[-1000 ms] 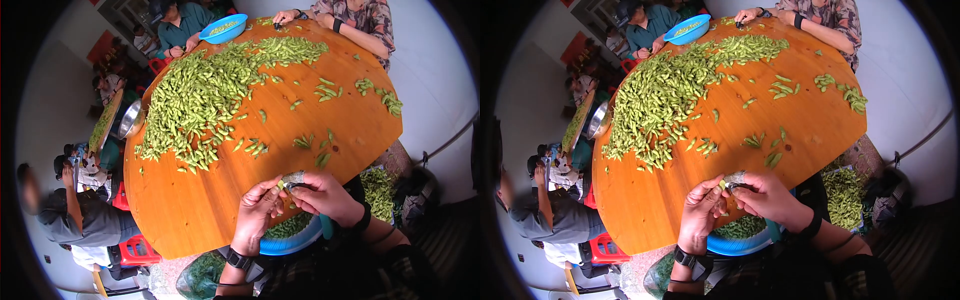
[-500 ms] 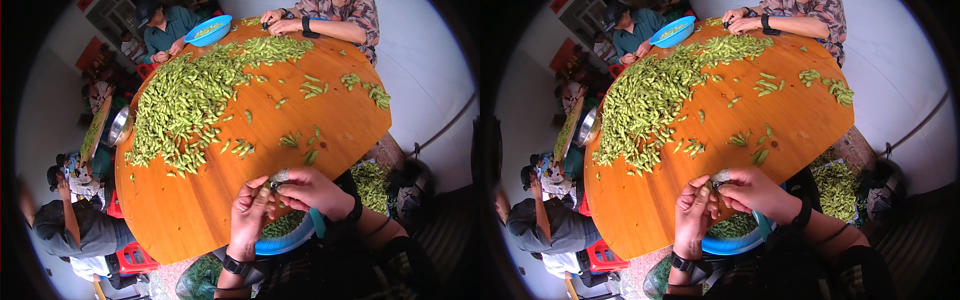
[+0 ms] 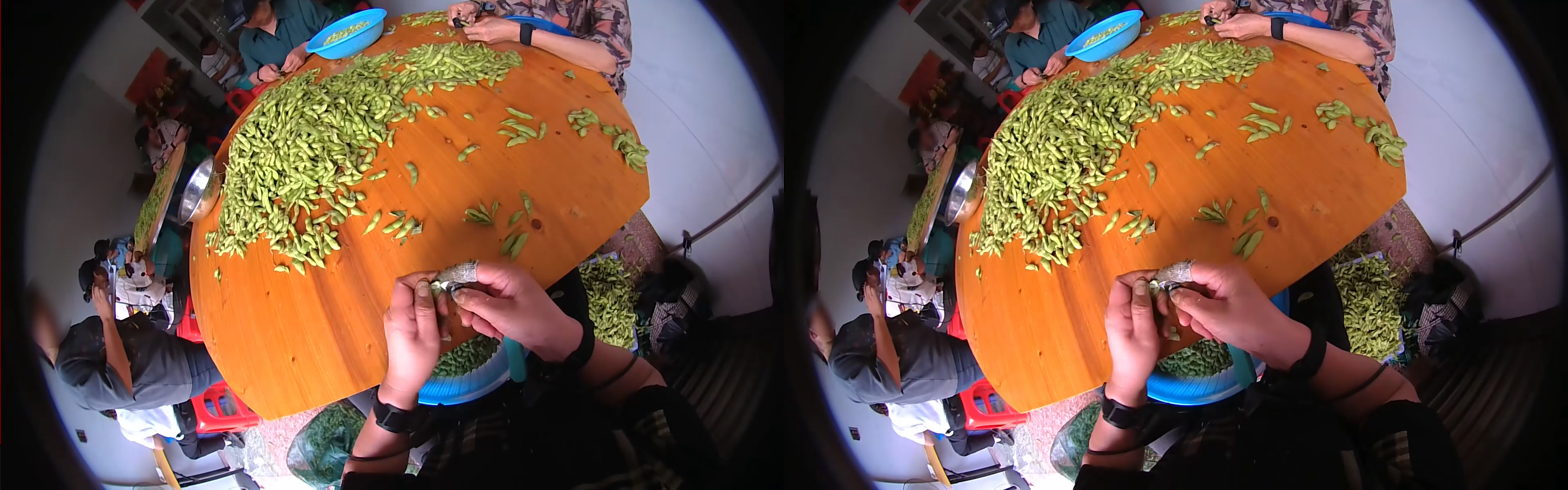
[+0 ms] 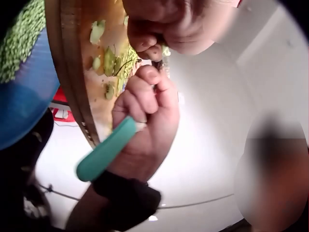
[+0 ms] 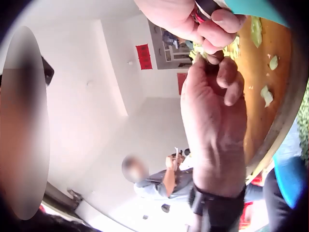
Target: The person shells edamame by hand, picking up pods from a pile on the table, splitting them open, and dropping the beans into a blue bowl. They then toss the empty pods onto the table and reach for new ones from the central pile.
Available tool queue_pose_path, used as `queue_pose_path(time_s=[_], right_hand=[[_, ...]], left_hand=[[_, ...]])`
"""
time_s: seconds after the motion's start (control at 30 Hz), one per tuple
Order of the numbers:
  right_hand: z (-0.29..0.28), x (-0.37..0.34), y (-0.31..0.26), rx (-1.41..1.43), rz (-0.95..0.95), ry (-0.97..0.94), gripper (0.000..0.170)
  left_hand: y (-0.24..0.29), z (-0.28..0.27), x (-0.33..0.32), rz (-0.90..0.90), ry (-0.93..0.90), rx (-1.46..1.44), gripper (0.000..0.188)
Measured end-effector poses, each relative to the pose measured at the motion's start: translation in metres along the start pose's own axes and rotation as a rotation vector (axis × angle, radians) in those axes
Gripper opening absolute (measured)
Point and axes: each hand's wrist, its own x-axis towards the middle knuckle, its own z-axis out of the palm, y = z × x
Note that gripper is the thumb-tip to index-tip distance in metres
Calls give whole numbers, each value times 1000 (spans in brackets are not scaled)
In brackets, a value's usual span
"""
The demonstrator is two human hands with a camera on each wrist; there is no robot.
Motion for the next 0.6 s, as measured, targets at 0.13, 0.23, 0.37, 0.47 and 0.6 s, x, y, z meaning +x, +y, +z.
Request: queue_pose_path(time_s=[0.13, 0.23, 0.37, 0.47, 0.6], right_hand=[[0, 1, 8, -359, -304, 64, 16], [0, 2, 13, -502, -434, 119, 21], [-17, 2, 9, -468, -323, 306, 21], [-54, 1, 3, -594, -316, 411, 19], [-89, -1, 5, -791, -342, 486, 9]], left_hand=[[13, -12, 4, -439, -198, -655, 19], [15, -20, 7, -644, -262, -809, 24], [-5, -31, -3, -434, -255, -335, 24], [2, -39, -6, -235, -171, 193, 14], [2, -40, 10, 48, -135, 543, 14]])
